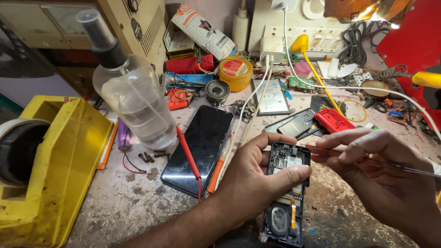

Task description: The person uses a soldering iron to work on a small circuit board, then places the board into a black phone housing. They use tweezers to adjust internal components and connect a ribbon cable. Finally, they attach a red back cover to the phone.

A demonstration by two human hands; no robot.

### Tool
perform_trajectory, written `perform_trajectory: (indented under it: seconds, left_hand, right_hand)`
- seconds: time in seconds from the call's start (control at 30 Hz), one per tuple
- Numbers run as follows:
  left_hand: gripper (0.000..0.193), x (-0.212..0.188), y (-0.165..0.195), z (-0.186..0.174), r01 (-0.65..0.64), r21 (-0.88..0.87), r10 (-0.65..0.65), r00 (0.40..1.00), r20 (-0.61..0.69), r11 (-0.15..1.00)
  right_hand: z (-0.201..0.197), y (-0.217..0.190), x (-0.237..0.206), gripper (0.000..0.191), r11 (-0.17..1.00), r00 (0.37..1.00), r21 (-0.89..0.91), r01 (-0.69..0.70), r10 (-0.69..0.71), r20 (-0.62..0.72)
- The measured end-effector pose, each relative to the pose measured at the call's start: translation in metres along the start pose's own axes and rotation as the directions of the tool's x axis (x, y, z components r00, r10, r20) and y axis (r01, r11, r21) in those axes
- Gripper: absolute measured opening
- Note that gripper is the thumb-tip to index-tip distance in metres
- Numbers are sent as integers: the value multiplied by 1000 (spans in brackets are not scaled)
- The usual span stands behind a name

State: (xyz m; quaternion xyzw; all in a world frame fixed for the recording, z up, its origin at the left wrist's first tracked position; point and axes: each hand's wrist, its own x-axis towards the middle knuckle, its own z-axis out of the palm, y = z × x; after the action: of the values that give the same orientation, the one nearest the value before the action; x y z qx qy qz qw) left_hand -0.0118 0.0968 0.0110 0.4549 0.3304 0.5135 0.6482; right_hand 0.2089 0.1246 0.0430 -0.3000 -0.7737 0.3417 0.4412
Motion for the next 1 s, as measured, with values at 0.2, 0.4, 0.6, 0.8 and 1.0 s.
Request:
perform_trajectory:
  seconds: [0.2, 0.4, 0.6, 0.8, 1.0]
  left_hand:
    - [47, 0, 0, 1, -1, 6, 1, 1000, -13, 1000]
    - [44, 1, -1, 0, -14, 22, 14, 1000, -12, 1000]
    - [44, 1, 0, 0, -6, 20, 6, 1000, -19, 1000]
    - [47, 1, 1, 1, -3, 7, 3, 1000, -17, 1000]
    - [49, 1, 2, 1, -5, 20, 6, 1000, -18, 1000]
  right_hand:
    - [2, 1, -1, 19, 999, 999, -35, 35, -35, 13]
    - [5, 1, -2, 21, 972, 993, -204, 116, -111, 33]
    - [2, -4, 8, 14, 998, 997, 28, -47, 49, -60]
    - [-3, -3, 4, 13, 990, 983, -18, -143, 140, -116]
    - [0, 14, -1, 14, 988, 992, 140, -67, 81, -97]
